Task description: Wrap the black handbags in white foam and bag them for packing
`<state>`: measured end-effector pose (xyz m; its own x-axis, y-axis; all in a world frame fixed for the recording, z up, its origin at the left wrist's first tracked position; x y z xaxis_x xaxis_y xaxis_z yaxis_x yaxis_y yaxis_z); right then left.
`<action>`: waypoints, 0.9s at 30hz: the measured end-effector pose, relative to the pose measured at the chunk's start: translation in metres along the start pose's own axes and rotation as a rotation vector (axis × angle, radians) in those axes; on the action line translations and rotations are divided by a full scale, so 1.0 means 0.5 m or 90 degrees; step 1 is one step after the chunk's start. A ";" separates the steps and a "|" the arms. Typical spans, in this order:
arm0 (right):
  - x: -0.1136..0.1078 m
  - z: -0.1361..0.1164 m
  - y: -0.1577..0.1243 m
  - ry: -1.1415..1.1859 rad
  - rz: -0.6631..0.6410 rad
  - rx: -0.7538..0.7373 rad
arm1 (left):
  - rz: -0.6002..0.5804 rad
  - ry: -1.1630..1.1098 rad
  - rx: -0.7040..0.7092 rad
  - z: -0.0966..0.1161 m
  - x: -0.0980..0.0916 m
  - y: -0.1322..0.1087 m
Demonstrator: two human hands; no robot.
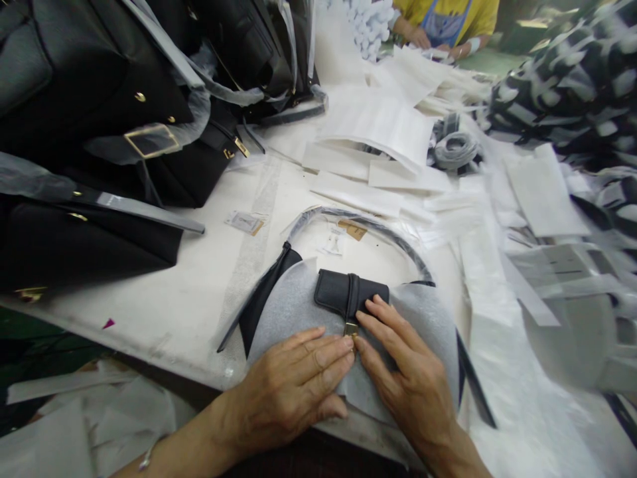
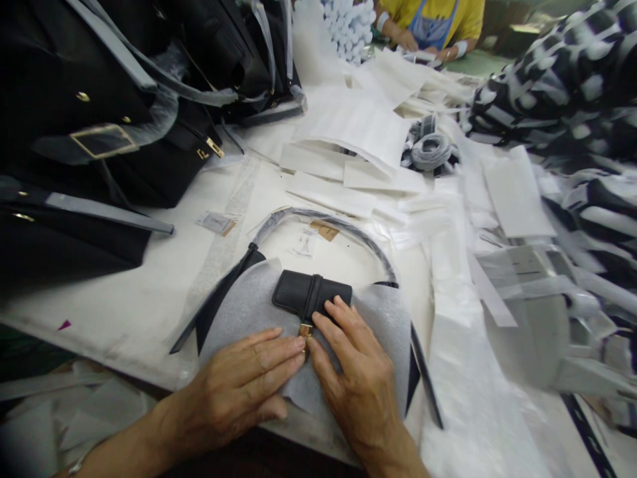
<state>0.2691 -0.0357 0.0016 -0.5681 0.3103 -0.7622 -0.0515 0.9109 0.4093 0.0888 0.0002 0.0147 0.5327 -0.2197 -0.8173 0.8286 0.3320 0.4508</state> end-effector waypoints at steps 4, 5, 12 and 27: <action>0.000 -0.004 -0.004 -0.004 -0.017 -0.055 | 0.022 0.005 -0.054 -0.001 0.000 0.011; 0.000 -0.004 -0.005 -0.004 -0.021 -0.061 | 0.023 -0.009 -0.066 -0.003 0.000 0.012; 0.001 -0.001 -0.003 -0.014 -0.054 -0.021 | 0.007 0.015 -0.117 -0.003 0.012 0.019; -0.001 -0.004 -0.007 -0.016 -0.107 -0.022 | -0.153 0.080 -0.083 -0.008 0.028 0.015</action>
<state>0.2680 -0.0394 0.0016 -0.5281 0.1620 -0.8336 -0.1727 0.9406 0.2922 0.1019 0.0030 0.0050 0.2914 -0.1945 -0.9366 0.8949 0.4014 0.1951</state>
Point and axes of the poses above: each hand's wrist, its own y-axis towards the middle knuckle, its own x-axis out of the palm, z = x × y, the point moved 4 cm from there along y, towards the middle knuckle, and after that the axes turned 1 degree about -z, right-handed, at the moved point
